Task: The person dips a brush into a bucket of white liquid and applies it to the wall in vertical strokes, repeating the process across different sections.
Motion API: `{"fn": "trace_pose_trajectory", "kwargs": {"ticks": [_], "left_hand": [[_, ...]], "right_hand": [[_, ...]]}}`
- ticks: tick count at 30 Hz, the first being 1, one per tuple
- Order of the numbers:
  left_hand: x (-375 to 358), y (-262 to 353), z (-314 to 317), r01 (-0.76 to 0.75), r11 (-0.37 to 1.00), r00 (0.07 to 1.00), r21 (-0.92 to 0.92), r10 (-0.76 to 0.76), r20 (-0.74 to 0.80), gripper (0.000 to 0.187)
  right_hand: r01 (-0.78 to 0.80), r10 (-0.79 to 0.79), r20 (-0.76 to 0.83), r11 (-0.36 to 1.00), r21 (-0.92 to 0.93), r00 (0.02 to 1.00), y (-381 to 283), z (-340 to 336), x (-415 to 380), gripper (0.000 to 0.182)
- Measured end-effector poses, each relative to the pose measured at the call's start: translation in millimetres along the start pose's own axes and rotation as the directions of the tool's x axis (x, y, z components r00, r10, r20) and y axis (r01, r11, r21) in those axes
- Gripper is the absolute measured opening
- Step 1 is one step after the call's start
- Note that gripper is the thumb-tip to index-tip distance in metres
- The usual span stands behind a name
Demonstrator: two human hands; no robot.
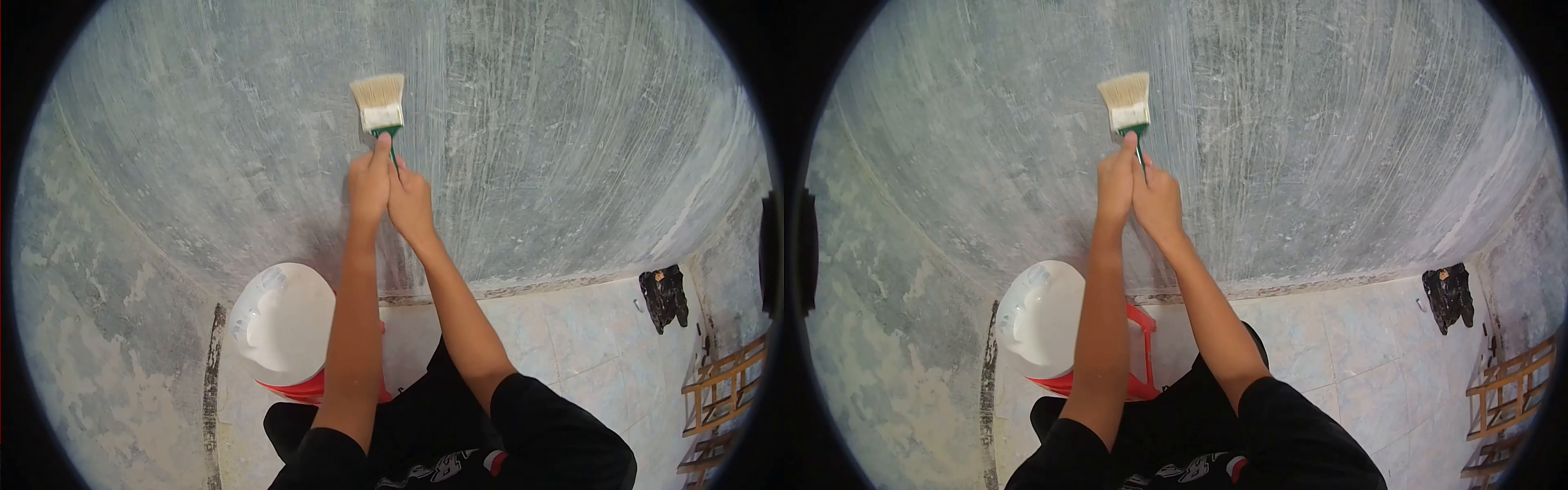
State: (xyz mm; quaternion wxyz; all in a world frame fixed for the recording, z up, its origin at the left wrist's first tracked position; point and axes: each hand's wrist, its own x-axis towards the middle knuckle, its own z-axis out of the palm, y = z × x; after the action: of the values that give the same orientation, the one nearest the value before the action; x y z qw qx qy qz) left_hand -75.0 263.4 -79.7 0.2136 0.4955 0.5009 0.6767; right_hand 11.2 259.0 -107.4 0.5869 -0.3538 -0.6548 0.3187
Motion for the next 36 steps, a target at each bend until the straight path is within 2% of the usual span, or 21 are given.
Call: {"fn": "trace_pose_trajectory", "kwargs": {"ticks": [2, 4, 5, 7, 9, 12, 14, 16, 18, 19, 20, 22, 23, 25, 26, 28, 30, 34, 36], "left_hand": [[-18.5, -16.5, 3.6, 0.040, 0.999, 0.999, -0.013, -0.040, -0.002, 0.056], [-44.1, -44.2, 6.1, 0.097, 0.995, 0.995, -0.029, -0.097, 0.002, 0.055], [-52.1, -72.8, 8.4, 0.147, 0.989, 0.989, -0.014, -0.147, -0.012, 0.056], [-71.8, -103.2, 8.7, 0.197, 0.980, 0.980, 0.004, -0.196, -0.023, 0.056], [-96.5, -118.6, 6.2, 0.319, 0.947, 0.947, -0.024, -0.319, 0.026, 0.057], [-125.2, -152.1, 7.4, 0.388, 0.922, 0.922, 0.003, -0.388, -0.016, 0.059], [-145.1, -170.9, 4.5, 0.425, 0.905, 0.905, 0.021, -0.425, 0.016, 0.056], [-159.1, -166.5, 4.9, 0.445, 0.895, 0.894, 0.038, -0.446, 0.043, 0.053], [-172.7, -128.6, 11.2, 0.430, 0.860, 0.895, -0.275, -0.446, 0.003, 0.042], [-171.4, -112.8, 9.0, 0.425, 0.863, 0.897, -0.274, -0.442, 0.001, 0.042], [-170.3, -97.4, 7.7, 0.324, 0.926, 0.944, -0.193, -0.329, 0.005, 0.037], [-163.5, -58.0, 10.2, 0.077, 0.997, 0.997, 0.004, -0.077, -0.009, 0.031], [-152.9, -42.5, 11.1, 0.079, 0.997, 0.997, 0.003, -0.079, -0.010, 0.031], [-122.4, -15.7, 10.3, 0.006, 0.991, 1.000, 0.133, -0.007, 0.005, 0.031], [-105.8, -1.2, 8.6, -0.024, 0.996, 0.999, 0.092, 0.022, 0.023, 0.033], [-70.9, 11.5, 5.5, -0.057, 0.997, 0.998, 0.048, 0.056, 0.039, 0.036], [-37.3, 14.0, 4.2, -0.130, 0.977, 0.985, -0.167, 0.146, 0.092, 0.040], [10.7, 22.8, 5.5, -0.104, 0.954, 0.982, -0.280, 0.144, 0.126, 0.042], [22.0, 13.0, 8.9, -0.078, 0.951, 0.982, -0.298, 0.124, 0.140, 0.042]], "right_hand": [[-0.015, 0.016, -0.027, 0.999, 0.042, 1.000, 14.5, -0.6, -11.5, 0.045], [-0.149, 0.144, 0.084, 0.987, 0.063, 0.986, 40.6, -7.6, -33.9, 0.048], [-0.152, 0.147, 0.086, 0.987, 0.060, 0.985, 49.2, -8.2, -47.0, 0.048], [-0.303, 0.299, 0.060, 0.949, 0.085, 0.952, 65.9, -7.8, -74.5, 0.048], [-0.291, 0.286, 0.080, 0.954, 0.070, 0.955, 104.5, -5.7, -99.1, 0.047], [-0.284, 0.279, 0.097, 0.958, 0.044, 0.955, 158.0, -0.1, -130.9, 0.046], [-0.297, 0.293, 0.095, 0.954, 0.031, 0.951, 162.8, -4.1, -155.8, 0.045], [-0.225, 0.226, 0.003, 0.973, -0.052, 0.974, 144.7, -10.5, -169.5, 0.042], [-0.209, 0.210, -0.003, 0.972, -0.105, 0.978, 123.8, -20.8, -176.5, 0.038], [-0.204, 0.205, -0.011, 0.965, -0.165, 0.979, 113.1, -24.6, -177.2, 0.033], [-0.200, 0.200, -0.012, 0.966, -0.163, 0.980, 103.8, -25.4, -171.8, 0.033], [-0.011, -0.006, -0.079, 0.976, -0.218, 0.997, 85.3, -26.7, -156.1, 0.025], [-0.011, -0.005, -0.077, 0.976, -0.219, 0.997, 70.3, -27.1, -147.9, 0.025], [0.153, -0.189, -0.103, 0.946, -0.284, 0.977, 36.4, -26.6, -120.7, 0.023], [0.160, -0.196, -0.103, 0.945, -0.283, 0.975, 24.0, -27.3, -105.4, 0.023], [0.141, -0.147, -0.152, 0.989, -0.051, 0.977, 4.5, -27.9, -73.2, 0.024], [0.253, -0.255, -0.144, 0.967, -0.032, 0.956, -5.8, -25.7, -35.3, 0.026], [0.265, -0.254, -0.151, 0.963, 0.051, 0.955, -17.0, -7.8, 13.0, 0.027], [0.161, -0.162, -0.120, 0.987, -0.022, 0.979, -5.7, 1.2, 22.3, 0.027]]}}
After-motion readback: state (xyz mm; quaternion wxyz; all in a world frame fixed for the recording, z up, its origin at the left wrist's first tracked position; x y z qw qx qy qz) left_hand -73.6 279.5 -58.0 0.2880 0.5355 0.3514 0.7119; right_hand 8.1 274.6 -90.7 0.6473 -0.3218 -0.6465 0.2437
